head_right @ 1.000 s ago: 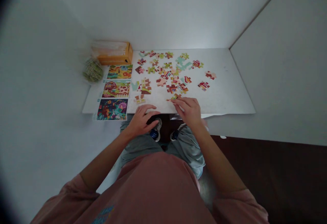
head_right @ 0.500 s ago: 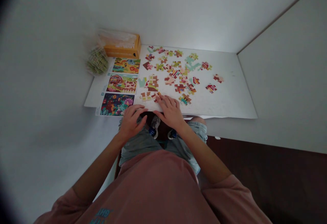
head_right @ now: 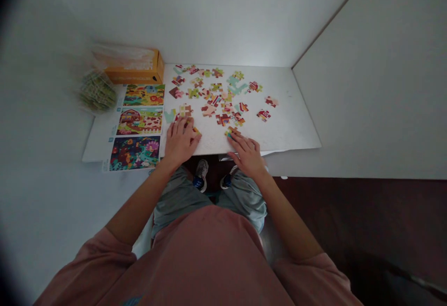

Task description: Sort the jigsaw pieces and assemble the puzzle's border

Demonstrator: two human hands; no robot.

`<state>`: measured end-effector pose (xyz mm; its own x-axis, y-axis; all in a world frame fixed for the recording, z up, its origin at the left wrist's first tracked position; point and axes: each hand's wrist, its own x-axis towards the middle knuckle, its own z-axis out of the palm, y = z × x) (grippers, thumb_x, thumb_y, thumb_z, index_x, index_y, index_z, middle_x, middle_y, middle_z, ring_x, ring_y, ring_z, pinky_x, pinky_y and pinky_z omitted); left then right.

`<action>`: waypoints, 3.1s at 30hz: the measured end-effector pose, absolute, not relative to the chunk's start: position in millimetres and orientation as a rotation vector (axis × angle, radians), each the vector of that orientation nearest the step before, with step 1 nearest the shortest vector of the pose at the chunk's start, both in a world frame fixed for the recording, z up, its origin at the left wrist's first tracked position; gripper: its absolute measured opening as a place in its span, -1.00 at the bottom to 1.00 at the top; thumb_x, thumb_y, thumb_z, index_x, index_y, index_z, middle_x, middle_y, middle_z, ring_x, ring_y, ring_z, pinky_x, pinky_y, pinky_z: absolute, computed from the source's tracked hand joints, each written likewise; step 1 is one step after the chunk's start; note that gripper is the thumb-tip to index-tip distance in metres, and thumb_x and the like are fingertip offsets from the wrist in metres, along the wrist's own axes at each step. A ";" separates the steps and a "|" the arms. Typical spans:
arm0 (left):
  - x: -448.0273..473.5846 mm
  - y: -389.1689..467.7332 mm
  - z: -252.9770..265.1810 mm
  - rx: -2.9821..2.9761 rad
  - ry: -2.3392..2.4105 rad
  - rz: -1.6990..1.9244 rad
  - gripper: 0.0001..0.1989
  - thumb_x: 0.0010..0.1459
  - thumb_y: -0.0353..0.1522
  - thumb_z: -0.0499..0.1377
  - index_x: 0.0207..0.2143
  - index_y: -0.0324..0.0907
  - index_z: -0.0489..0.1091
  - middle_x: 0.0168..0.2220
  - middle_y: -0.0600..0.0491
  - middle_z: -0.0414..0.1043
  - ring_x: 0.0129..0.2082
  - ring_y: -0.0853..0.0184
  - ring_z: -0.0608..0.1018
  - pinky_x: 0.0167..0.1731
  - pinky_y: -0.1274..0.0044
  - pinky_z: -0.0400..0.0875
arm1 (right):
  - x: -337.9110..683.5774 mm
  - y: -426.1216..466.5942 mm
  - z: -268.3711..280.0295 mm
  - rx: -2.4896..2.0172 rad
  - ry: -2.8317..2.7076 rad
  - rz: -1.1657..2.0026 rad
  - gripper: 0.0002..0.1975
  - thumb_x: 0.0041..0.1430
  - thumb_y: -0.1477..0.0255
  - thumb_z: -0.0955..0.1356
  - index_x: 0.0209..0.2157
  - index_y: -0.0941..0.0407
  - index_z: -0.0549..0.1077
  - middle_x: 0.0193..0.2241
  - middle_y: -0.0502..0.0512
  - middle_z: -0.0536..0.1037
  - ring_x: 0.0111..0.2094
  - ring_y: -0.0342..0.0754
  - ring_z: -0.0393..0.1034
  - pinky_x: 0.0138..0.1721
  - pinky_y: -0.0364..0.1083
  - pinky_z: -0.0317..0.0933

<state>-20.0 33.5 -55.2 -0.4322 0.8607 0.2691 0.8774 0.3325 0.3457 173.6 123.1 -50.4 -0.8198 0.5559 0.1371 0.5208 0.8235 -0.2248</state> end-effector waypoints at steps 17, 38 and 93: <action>28.2 68.1 -45.0 -2.072 -2.408 -0.670 -0.60 0.03 -0.31 -0.16 -0.03 -0.05 -0.10 0.01 0.14 -0.13 0.01 0.33 -0.06 -0.04 0.36 -0.16 | 209.9 239.9 -53.9 -1.303 -2.559 0.141 -0.65 0.07 0.36 0.01 -0.07 0.02 0.05 -0.04 -0.04 0.05 -0.03 -0.13 -0.16 -0.10 -0.01 -0.29; 86.1 135.0 -53.3 -2.287 -2.224 -0.642 -0.49 -0.03 -0.20 -0.10 -0.01 -0.16 -0.11 0.05 0.06 -0.29 0.02 0.25 -0.23 -0.02 0.30 -0.26 | 225.4 254.8 -61.7 -1.431 -2.285 0.256 -0.65 0.04 0.52 0.01 -0.09 0.14 0.04 -0.12 0.12 0.16 -0.11 -0.03 0.00 -0.17 0.04 -0.14; 33.9 22.7 -37.8 -2.094 -2.402 -0.570 -0.56 -0.02 -0.34 -0.10 -0.04 0.03 -0.08 -0.04 0.15 0.01 0.00 0.32 -0.03 -0.03 0.29 -0.17 | 200.6 178.8 -38.4 -1.221 -2.548 0.212 -0.70 0.04 0.43 0.08 -0.15 -0.04 0.17 -0.12 -0.03 0.19 -0.11 -0.03 0.02 -0.15 0.05 -0.13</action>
